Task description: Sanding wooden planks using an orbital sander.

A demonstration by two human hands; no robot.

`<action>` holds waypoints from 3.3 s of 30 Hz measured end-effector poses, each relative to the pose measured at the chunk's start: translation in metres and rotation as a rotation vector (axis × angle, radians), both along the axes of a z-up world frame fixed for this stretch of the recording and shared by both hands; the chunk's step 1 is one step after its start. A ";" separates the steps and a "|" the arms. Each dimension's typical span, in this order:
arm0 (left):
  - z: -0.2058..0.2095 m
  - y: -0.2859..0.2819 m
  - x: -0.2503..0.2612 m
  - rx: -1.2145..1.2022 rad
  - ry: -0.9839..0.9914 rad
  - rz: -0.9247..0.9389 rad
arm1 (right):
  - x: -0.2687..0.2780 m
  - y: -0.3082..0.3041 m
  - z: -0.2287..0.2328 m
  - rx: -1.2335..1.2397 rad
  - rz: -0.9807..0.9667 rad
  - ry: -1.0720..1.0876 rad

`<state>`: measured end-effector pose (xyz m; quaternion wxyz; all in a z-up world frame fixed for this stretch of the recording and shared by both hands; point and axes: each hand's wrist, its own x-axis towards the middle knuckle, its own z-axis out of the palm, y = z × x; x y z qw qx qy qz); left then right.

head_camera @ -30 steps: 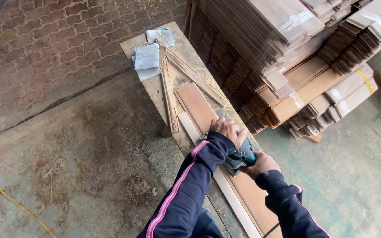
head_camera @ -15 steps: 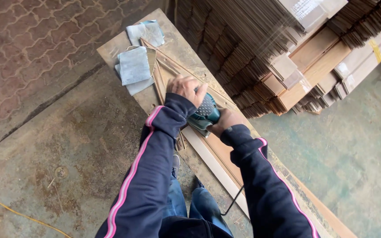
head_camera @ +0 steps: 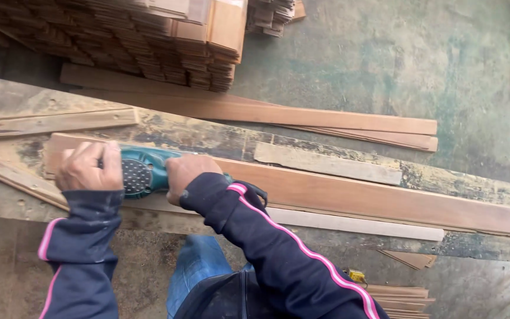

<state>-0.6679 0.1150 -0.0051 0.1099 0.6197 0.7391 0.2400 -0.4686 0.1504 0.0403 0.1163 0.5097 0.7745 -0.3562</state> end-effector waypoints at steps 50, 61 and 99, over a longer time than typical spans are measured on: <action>0.000 0.019 0.131 0.157 -0.218 -0.030 | 0.124 0.037 -0.013 0.061 0.103 -0.335; -0.016 0.039 -0.113 0.168 -0.044 0.012 | -0.118 0.076 -0.008 0.064 0.293 -0.189; -0.031 -0.102 0.614 0.234 -0.383 -0.332 | 0.662 -0.179 -0.081 0.112 -0.365 -0.521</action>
